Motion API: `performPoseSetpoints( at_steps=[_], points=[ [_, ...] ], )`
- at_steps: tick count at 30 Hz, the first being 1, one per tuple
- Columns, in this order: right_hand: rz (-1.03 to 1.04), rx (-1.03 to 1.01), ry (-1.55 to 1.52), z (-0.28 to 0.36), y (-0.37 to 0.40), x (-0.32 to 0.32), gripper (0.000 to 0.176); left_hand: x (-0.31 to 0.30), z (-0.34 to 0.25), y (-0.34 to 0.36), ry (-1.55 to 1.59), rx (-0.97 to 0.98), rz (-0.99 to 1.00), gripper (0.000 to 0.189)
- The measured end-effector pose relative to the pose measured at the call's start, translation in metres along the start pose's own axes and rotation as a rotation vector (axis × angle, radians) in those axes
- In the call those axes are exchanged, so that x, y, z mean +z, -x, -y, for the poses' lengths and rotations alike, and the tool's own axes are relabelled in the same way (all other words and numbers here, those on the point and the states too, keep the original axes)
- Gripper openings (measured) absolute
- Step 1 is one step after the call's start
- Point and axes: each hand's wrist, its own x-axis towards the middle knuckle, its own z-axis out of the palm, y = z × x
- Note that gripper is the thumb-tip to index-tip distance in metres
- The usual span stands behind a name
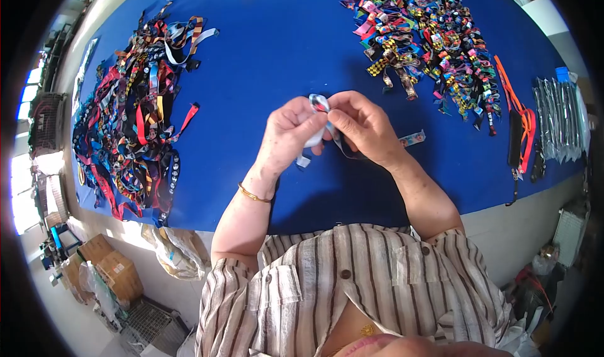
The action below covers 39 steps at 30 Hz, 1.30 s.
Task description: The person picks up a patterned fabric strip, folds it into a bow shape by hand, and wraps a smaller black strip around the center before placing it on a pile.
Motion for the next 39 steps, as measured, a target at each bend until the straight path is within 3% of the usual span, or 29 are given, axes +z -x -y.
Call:
performPoseSetpoints(
  at_steps=[4,8,14,22,25,29,32,35,39],
  points=[
    [0.131,0.106,0.050,0.010,0.003,0.004,0.028,-0.014,0.003,-0.005,0.097,0.076,-0.039,0.011],
    [0.056,-0.031,0.105,-0.009,0.001,0.008,0.026,-0.016,0.004,-0.008,0.332,0.126,-0.025,0.008],
    [0.061,-0.005,0.460,-0.005,0.005,0.009,0.029,-0.021,0.005,-0.009,0.462,0.111,0.032,0.017],
    [-0.112,-0.282,0.637,-0.011,0.004,0.014,0.029,-0.022,0.004,-0.009,0.465,0.149,0.049,0.019],
    [-0.202,-0.328,0.668,-0.014,0.003,0.011,0.024,-0.017,0.000,-0.006,0.516,0.104,-0.034,0.012],
    [-0.308,-0.524,0.816,-0.013,-0.004,0.003,0.012,-0.020,0.002,-0.008,0.563,0.123,0.065,0.011],
    [-0.340,-0.508,0.849,-0.007,-0.003,0.000,0.007,-0.022,0.002,-0.008,0.575,0.123,0.142,0.013],
    [-0.287,-0.307,0.685,-0.010,-0.004,-0.005,0.007,-0.020,0.003,-0.006,0.519,0.142,0.136,0.016],
    [-0.177,-0.150,0.137,-0.018,-0.008,-0.009,0.009,-0.010,0.002,-0.005,0.424,0.137,0.140,0.015]
  ],
)
